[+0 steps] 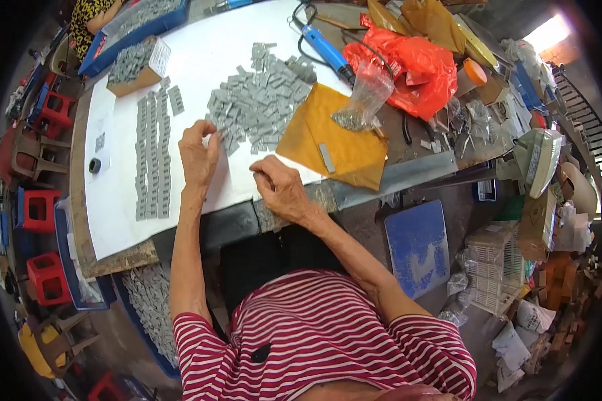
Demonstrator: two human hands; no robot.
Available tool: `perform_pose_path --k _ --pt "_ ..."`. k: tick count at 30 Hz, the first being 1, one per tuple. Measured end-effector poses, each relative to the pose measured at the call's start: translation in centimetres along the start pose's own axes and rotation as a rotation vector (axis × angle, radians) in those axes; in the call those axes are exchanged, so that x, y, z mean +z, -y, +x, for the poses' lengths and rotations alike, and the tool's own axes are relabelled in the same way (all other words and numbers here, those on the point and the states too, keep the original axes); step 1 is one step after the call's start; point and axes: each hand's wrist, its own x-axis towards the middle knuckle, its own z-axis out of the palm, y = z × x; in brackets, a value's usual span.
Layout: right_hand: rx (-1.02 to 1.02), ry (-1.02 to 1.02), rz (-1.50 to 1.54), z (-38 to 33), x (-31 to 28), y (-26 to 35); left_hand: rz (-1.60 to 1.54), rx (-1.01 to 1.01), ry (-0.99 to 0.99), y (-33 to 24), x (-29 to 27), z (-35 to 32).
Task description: Sorting and arranging small rectangular grey components on a white template sheet on a workbench.
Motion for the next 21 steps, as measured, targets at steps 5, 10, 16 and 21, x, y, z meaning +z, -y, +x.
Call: perform_pose_path --k 5,10,16,21 --pt "-0.026 0.013 0.022 0.1 -2.0 1.4 -0.340 -0.251 0.054 -3.4 -0.7 -2.5" --pt "0.203 0.057 -0.095 0.4 -6.6 2.2 -0.525 -0.415 0.076 -4.6 -1.1 -5.7" --pt "0.150 -0.004 -0.431 1.0 -11.3 -2.6 -0.702 -0.515 0.058 -5.1 -1.2 -7.3" --pt "0.073 0.150 -0.508 1.9 -11.8 -4.4 -0.641 -0.508 0.056 -4.9 -0.8 -8.2"
